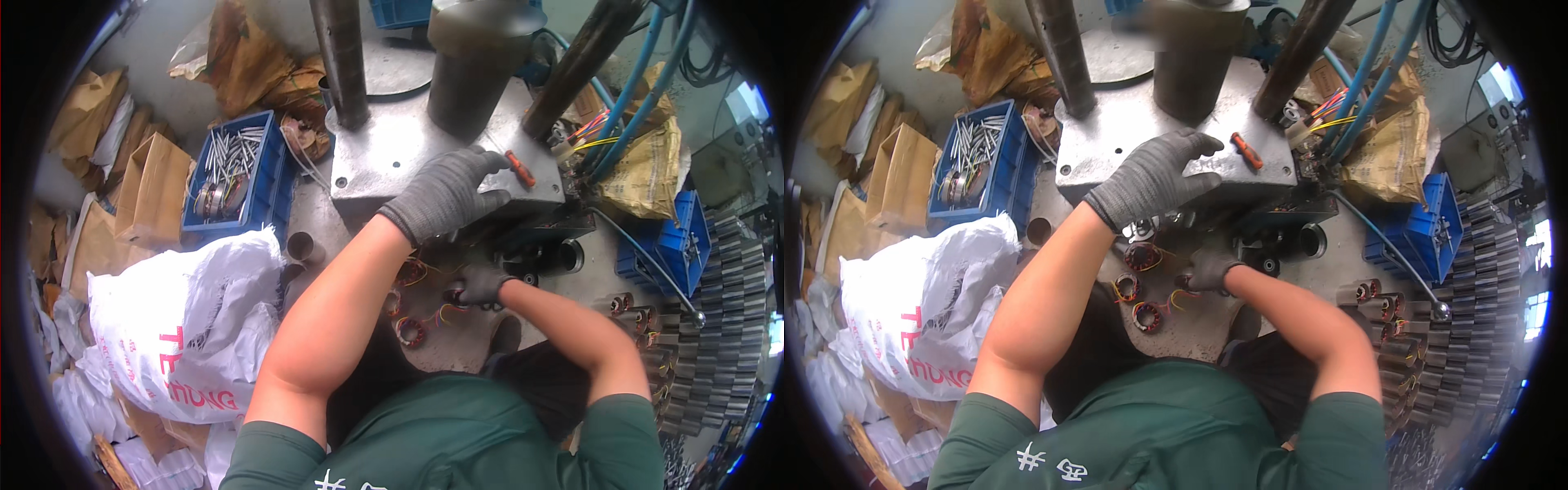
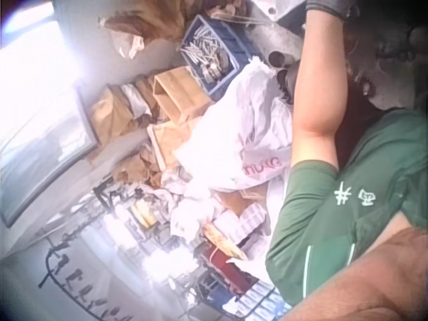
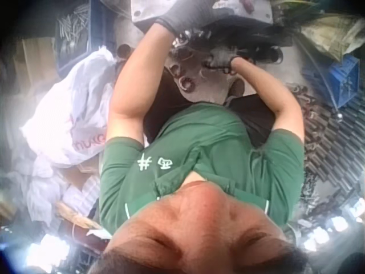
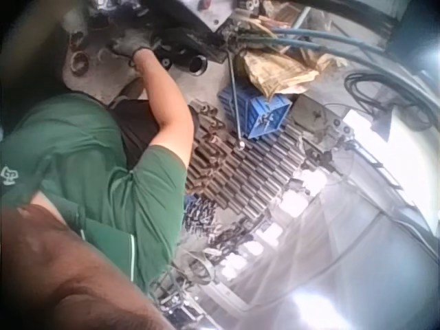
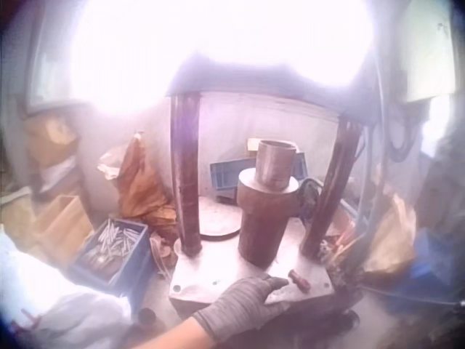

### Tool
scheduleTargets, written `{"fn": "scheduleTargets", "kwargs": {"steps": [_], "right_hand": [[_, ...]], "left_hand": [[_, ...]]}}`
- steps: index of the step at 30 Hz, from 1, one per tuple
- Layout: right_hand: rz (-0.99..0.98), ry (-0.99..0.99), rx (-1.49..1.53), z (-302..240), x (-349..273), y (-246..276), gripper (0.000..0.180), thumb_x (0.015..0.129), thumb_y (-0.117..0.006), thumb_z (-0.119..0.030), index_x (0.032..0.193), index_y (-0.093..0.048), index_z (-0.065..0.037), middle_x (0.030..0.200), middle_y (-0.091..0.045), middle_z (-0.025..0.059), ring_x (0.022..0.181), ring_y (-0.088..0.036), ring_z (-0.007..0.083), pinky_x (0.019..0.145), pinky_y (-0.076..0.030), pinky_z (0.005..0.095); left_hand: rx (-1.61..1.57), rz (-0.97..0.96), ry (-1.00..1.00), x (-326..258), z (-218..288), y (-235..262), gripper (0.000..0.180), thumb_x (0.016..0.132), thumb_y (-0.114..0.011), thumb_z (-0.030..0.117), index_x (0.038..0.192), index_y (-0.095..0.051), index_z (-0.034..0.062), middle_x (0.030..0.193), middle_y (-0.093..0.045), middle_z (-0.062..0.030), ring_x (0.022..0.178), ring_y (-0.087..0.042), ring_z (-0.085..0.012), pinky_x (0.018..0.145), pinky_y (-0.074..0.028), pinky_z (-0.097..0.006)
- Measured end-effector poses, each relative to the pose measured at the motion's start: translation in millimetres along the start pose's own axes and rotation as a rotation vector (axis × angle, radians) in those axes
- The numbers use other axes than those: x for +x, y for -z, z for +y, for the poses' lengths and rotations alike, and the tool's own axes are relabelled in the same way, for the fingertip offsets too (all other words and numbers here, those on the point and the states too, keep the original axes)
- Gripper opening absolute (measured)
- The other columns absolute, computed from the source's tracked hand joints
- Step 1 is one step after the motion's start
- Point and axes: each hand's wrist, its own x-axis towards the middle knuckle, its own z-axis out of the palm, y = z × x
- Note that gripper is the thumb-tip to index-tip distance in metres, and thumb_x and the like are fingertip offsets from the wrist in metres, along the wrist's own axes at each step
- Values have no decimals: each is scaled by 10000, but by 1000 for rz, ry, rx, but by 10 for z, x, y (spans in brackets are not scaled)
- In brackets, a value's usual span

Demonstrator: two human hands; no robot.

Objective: Using a hydraulic press to fit metal sleeves onto electromagnetic motor cores.

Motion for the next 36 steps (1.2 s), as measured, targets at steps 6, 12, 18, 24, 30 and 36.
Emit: {"fn": "scheduleTargets", "kwargs": {"steps": [6, 12, 18, 24, 30, 36], "right_hand": [[522, -40, 641, 367, -1209, 1049, 356, 817, -798, -168, 1104, -697, 17, 982, -735, 120, 851, -716, 191, 796, -590, 357], [827, 191, 1582, 482, -1646, 1149, 343, 858, -718, -84, 1187, -676, 5, 1060, -725, 77, 927, -714, 160, 814, -621, 308], [813, 408, 1921, 316, -1705, 1216, 361, 900, -681, -98, 1248, -655, -3, 1091, -731, 111, 934, -734, 214, 800, -634, 348], [686, 398, 1901, 158, -1700, 1151, 364, 918, -703, -153, 1243, -651, 3, 1153, -719, 121, 984, -724, 214, 826, -627, 356], [601, 448, 1836, 87, -1767, 1205, 419, 982, -664, -261, 1315, -647, -7, 1218, -714, 108, 1090, -700, 201, 939, -588, 375], [582, 476, 1877, 130, -1633, 1138, 514, 1046, -560, -476, 1323, -662, -55, 1225, -719, 61, 1083, -694, 169, 915, -570, 348]], "left_hand": [[-158, 133, -48, -33, 174, -97, 454, 921, -751, 261, 1310, -673, 40, 1198, -735, -171, 1130, -704, -275, 1015, -538, -385], [-601, 365, 139, -94, 233, -419, 329, 977, -681, 78, 1298, -643, 13, 1160, -720, -82, 1054, -656, -130, 952, -534, -301], [-772, 267, 129, -116, 359, -756, 501, 959, -703, 55, 1426, -523, 24, 1228, -669, -81, 1078, -641, -150, 1005, -521, -321], [-773, 148, -92, -11, 518, -975, 927, 807, -912, 177, 1549, -366, 76, 1466, -501, -139, 1348, -539, -226, 1092, -496, -393], [-389, 318, -255, -3, 518, -886, 997, 737, -960, 174, 1544, -382, 81, 1457, -526, -118, 1378, -523, -246, 1157, -445, -392], [-606, 322, -206, -66, 480, -885, 1012, 715, -971, 165, 1543, -394, 89, 1470, -521, -108, 1379, -525, -245, 1178, -437, -401]]}}
